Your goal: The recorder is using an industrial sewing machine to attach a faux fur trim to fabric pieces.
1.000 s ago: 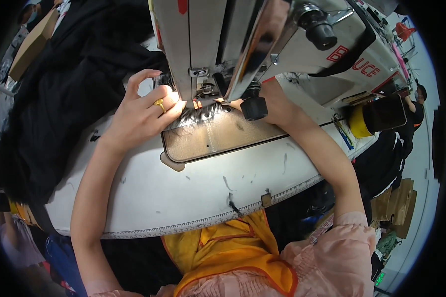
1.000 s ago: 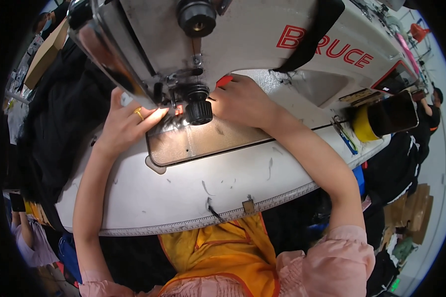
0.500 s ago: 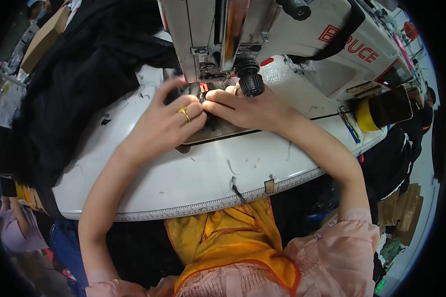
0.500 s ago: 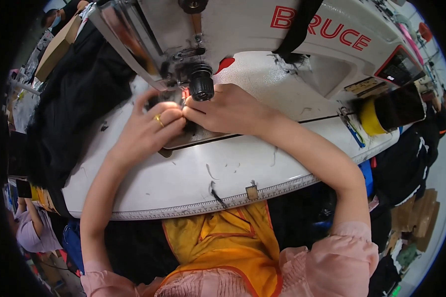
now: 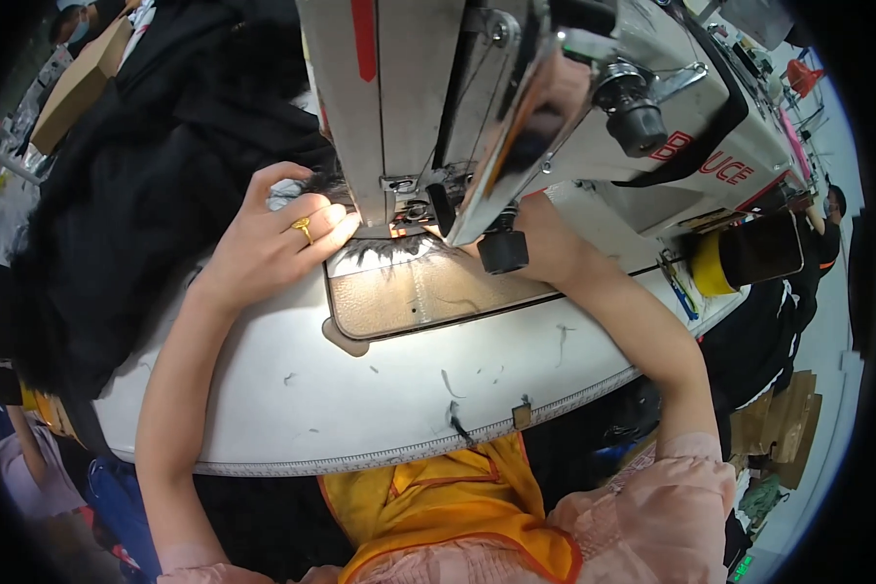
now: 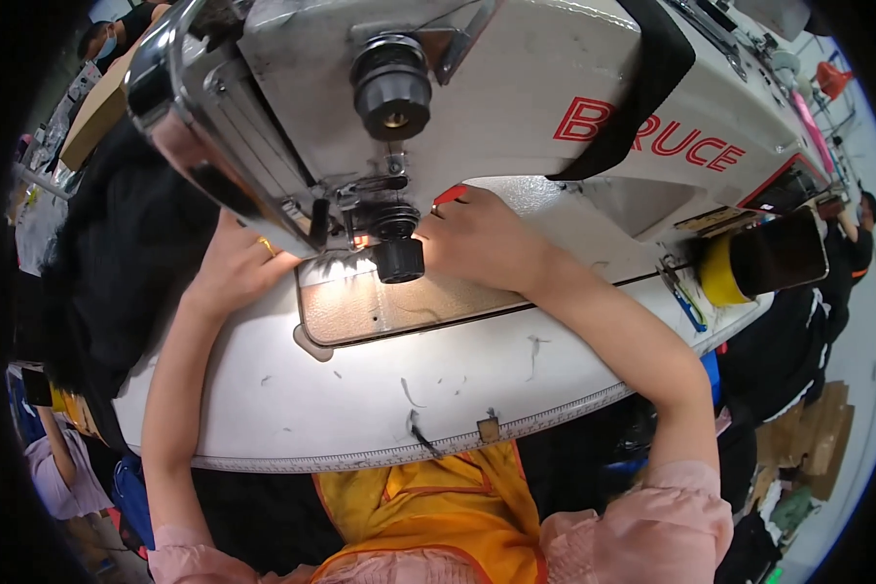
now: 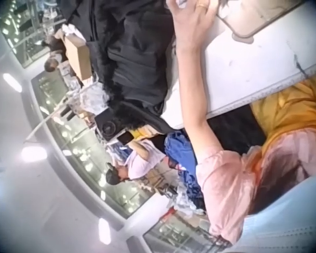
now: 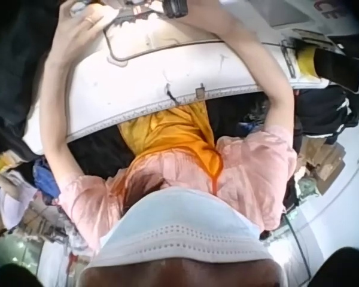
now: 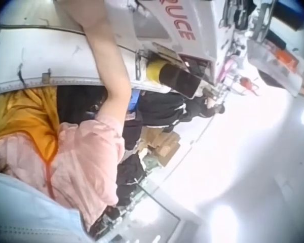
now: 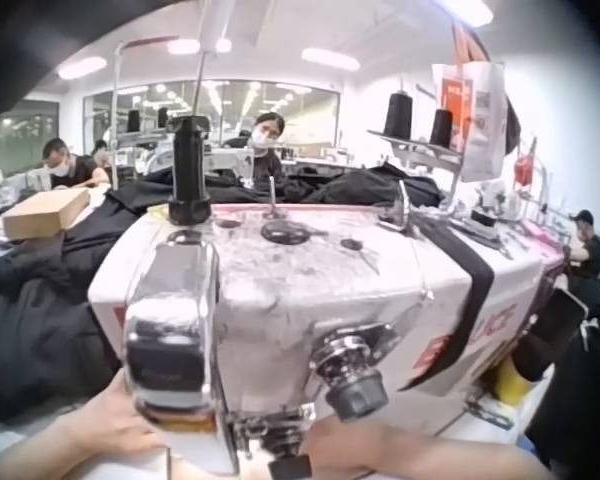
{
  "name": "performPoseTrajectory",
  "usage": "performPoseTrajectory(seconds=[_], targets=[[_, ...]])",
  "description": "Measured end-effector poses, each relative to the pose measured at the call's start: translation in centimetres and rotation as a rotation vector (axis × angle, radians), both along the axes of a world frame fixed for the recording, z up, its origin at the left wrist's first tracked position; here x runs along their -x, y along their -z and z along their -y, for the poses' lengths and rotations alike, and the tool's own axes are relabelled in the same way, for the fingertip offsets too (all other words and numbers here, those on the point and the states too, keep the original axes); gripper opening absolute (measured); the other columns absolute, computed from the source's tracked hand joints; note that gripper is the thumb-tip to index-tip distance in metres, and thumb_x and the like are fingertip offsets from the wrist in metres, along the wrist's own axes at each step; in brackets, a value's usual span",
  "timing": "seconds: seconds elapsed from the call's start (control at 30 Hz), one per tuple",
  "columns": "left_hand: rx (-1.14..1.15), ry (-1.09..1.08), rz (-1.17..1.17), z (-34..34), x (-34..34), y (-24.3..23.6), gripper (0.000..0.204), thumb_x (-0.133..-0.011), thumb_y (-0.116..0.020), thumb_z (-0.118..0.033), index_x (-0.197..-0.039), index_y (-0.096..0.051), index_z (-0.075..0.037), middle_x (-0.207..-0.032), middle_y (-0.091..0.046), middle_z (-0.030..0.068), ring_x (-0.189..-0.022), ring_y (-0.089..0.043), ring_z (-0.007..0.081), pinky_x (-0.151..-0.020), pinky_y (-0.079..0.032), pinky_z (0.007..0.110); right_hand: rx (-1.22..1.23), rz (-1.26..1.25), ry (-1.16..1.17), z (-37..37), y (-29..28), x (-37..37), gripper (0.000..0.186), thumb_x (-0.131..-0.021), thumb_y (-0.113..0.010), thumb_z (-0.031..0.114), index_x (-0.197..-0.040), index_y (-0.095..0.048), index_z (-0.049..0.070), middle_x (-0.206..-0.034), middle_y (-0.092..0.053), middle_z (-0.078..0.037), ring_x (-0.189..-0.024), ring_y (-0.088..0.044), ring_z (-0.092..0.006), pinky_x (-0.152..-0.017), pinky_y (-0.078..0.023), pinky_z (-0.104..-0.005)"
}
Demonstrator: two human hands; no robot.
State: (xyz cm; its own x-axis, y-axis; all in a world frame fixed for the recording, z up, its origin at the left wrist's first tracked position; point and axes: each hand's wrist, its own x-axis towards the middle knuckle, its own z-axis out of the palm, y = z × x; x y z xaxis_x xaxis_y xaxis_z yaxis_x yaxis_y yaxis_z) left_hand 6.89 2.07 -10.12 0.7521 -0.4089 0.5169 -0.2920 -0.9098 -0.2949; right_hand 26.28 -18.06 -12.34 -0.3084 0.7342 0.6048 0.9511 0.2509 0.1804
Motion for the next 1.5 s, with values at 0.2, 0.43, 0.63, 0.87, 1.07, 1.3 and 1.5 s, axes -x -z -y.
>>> performPoseTrajectory(seconds=[0.2,0.43,0.63,0.87,1.07,1.3,1.5], targets=[[0.066,-0.102,-0.043,0.1,-0.5,0.4,0.03,-0.071,-0.06,-0.006,-0.099,-0.066,-0.011,-0.077,-0.056,-0.005,-0.086,-0.055,0.0089,-0.103,-0.029,0.042,0.092,-0.029,0.059,-0.1,1.1,-0.4,0.007,-0.055,-0.062,0.012,-0.056,-0.056,0.009,-0.061,-0.054,-0.003,-0.06,-0.06,-0.0186,-0.055,-0.048,-0.0312],[0.053,-0.122,-0.128,-0.4,0.2,0.6,0.028,-0.075,-0.059,-0.005,-0.1,-0.066,-0.013,-0.081,-0.056,-0.0052,-0.085,-0.056,0.0073,-0.106,-0.025,0.042,0.216,0.042,0.079,0.0,-1.3,0.3,0.008,-0.062,-0.06,0.013,-0.057,-0.055,0.008,-0.061,-0.055,-0.005,-0.056,-0.059,-0.0217,-0.052,-0.048,-0.0346],[0.036,-0.167,-0.1,0.0,-0.3,0.1,0.024,-0.078,-0.064,-0.018,-0.101,-0.065,-0.012,-0.083,-0.057,-0.0036,-0.086,-0.056,0.0087,-0.106,-0.024,0.043,0.187,0.029,0.16,-0.1,-1.1,0.1,0.007,-0.061,-0.06,0.014,-0.059,-0.056,0.009,-0.058,-0.053,-0.006,-0.056,-0.059,-0.0218,-0.056,-0.048,-0.0336],[0.206,-0.105,-0.128,2.3,0.9,-0.6,0.031,-0.066,-0.073,-0.023,-0.092,-0.059,-0.012,-0.09,-0.056,-0.0025,-0.09,-0.055,0.0131,-0.102,-0.028,0.046,0.311,-0.194,0.071,0.4,-0.8,2.5,0.024,-0.076,-0.069,0.02,-0.099,-0.066,0.014,-0.08,-0.061,-0.002,-0.079,-0.061,-0.0169,-0.068,-0.049,-0.0295],[0.383,-0.116,-0.264,3.7,1.0,0.6,0.029,-0.064,-0.067,-0.006,-0.091,-0.061,-0.011,-0.088,-0.055,-0.0018,-0.085,-0.056,0.0142,-0.103,-0.029,0.043,0.194,-0.168,0.02,0.1,-1.0,0.5,0.021,-0.074,-0.069,0.025,-0.092,-0.063,0.015,-0.077,-0.06,-0.001,-0.073,-0.062,-0.0194,-0.064,-0.049,-0.0314],[0.077,-0.033,0.006,3.4,0.7,0.0,0.023,-0.072,-0.06,-0.008,-0.094,-0.064,-0.01,-0.082,-0.051,-0.0035,-0.076,-0.055,0.0086,-0.106,-0.031,0.047,-0.018,0.094,-0.062,-0.4,-0.8,-0.5,0.01,-0.062,-0.063,0.018,-0.063,-0.053,0.013,-0.063,-0.053,-0.001,-0.059,-0.06,-0.0161,-0.053,-0.048,-0.0287],[-0.079,-0.058,-0.065,0.3,0.8,0.2,0.031,-0.07,-0.061,-0.008,-0.1,-0.063,-0.009,-0.078,-0.047,-0.0037,-0.077,-0.053,0.0083,-0.105,-0.034,0.05,0.042,0.169,-0.067,-0.5,0.0,-0.8,0.008,-0.067,-0.061,0.018,-0.075,-0.059,0.018,-0.073,-0.054,0.002,-0.068,-0.059,-0.0115,-0.057,-0.049,-0.0263]])
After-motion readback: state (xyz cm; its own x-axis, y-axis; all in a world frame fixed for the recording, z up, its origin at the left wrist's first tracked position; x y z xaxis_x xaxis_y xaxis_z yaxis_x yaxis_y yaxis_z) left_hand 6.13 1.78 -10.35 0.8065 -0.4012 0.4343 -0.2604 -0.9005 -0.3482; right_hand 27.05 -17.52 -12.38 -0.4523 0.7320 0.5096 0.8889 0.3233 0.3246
